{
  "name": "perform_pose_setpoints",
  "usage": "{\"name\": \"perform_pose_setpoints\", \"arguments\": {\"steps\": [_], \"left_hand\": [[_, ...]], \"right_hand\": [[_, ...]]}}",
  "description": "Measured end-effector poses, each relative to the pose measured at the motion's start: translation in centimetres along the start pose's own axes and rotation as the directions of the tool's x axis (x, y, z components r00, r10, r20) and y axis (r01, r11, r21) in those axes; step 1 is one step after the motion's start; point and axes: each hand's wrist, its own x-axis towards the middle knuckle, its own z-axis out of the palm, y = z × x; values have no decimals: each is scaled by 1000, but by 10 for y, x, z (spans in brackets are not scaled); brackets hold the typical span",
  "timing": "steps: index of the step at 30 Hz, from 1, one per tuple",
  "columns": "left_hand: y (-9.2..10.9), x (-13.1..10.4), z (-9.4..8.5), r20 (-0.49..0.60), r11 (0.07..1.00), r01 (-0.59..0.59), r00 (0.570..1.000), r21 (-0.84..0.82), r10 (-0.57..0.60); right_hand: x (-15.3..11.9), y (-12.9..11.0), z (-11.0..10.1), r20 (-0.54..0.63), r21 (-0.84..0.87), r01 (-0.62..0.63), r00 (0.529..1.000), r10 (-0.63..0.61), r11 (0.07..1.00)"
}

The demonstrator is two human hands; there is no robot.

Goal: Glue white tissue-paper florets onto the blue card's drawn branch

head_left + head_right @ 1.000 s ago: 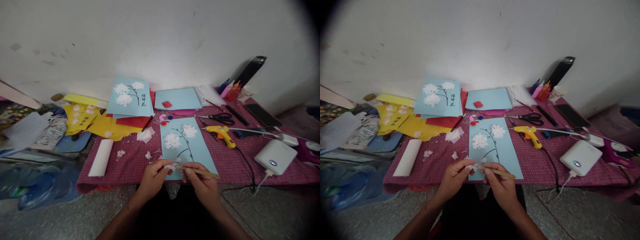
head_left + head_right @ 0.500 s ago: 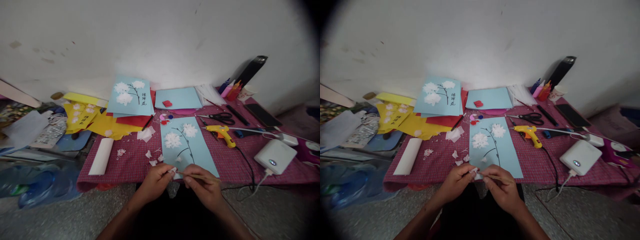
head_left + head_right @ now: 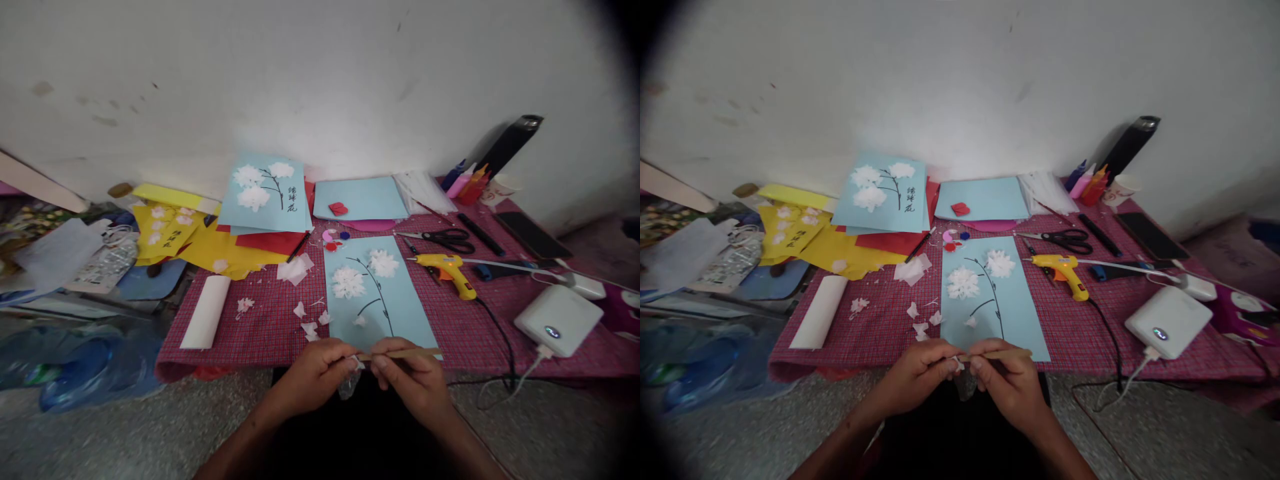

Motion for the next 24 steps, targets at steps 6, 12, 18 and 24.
{"name": "perform_pose_setpoints", "arguments": {"steps": [6,12,18,24], "left_hand": [[2,-10,6,9,1000,13,1000,-9,-13],[-4,-19,17,13,991,40,999,-128,-38],[-14,-24,17,137,893,162,984,-420,-115],[-5,-25,15,29,982,48,999,-181,-44]], "right_hand": [[-12,9,5,-67,-32,-57,996,55,998],[-17,5,-1,10,1,-61,998,61,998],[-19,6,-4,114,10,-69,991,67,998],[-22,7,5,48,22,-167,985,166,986]]}}
